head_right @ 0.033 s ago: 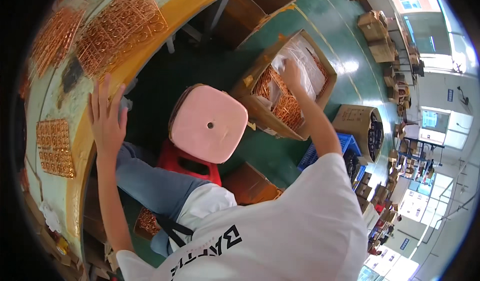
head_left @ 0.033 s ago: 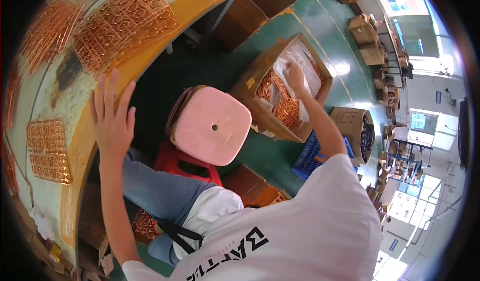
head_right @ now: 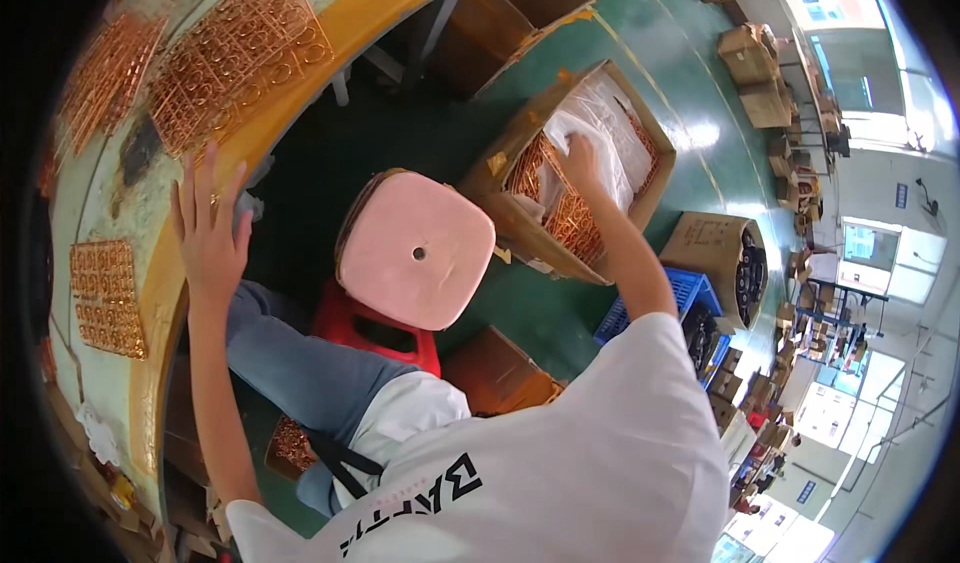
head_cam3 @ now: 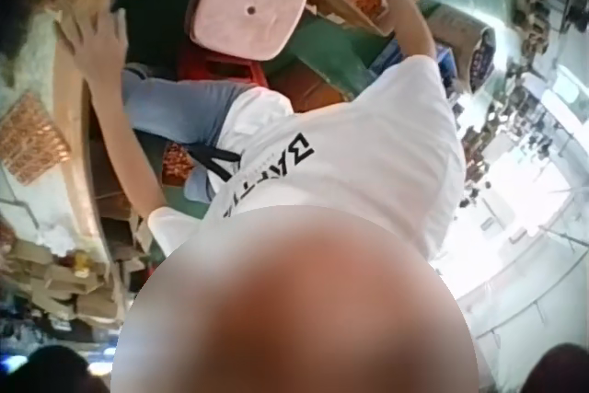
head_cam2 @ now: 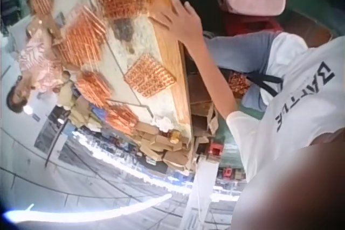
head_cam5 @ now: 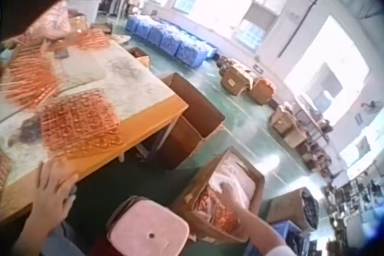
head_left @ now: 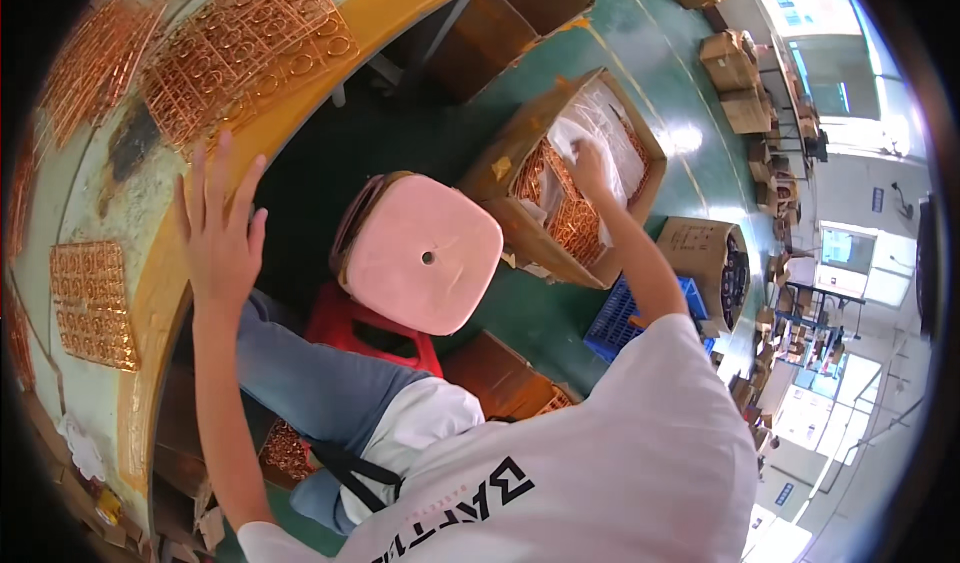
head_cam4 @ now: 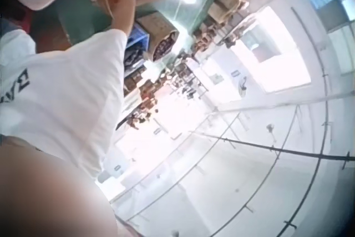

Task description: The person picks up copper grid frames one at a time, places them over a tray of small metal components, and presses them down by hand to insert the components into the grid holes before setting the finished pieces aside on a table.

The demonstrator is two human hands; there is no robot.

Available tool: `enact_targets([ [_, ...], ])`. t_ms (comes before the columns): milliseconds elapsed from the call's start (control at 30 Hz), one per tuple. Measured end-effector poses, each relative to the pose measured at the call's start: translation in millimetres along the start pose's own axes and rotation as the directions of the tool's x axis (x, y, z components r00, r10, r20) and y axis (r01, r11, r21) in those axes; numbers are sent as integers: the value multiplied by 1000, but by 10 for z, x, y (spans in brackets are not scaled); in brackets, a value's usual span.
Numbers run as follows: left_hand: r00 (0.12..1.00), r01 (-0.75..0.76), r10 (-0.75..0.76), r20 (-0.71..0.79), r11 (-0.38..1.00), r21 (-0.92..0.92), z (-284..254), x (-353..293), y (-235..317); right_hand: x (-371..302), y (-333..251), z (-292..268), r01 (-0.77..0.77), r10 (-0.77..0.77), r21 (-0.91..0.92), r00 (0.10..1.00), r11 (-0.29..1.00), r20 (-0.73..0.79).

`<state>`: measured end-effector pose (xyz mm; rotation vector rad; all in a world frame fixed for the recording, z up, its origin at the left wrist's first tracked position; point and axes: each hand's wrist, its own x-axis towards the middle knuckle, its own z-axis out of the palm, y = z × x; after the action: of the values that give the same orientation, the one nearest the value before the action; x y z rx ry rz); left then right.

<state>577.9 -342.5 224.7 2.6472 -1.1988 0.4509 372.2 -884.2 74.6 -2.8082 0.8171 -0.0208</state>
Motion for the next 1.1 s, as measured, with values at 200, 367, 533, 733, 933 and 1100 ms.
enact_targets([
  [200,993,57,-79,87,973,223,243,73,-51,-190,179,767,-313,346,-334,937,889,44],
  [367,990,61,-74,118,992,112,205,109,-132,177,386,884,-302,333,-253,939,919,89],
  [533,989,92,-103,108,991,99,170,107,-101,209,158,532,-190,235,-240,956,952,175],
  [733,990,111,-104,94,991,-73,252,54,-154,293,913,-891,-237,185,147,935,960,303],
  [933,992,95,-89,87,993,-72,138,48,-122,-223,-625,-2673,-261,78,758,960,598,269],
  [1100,994,101,-97,43,989,-110,107,-6,-150,-148,-1876,-2718,-55,-142,956,985,288,99],
])
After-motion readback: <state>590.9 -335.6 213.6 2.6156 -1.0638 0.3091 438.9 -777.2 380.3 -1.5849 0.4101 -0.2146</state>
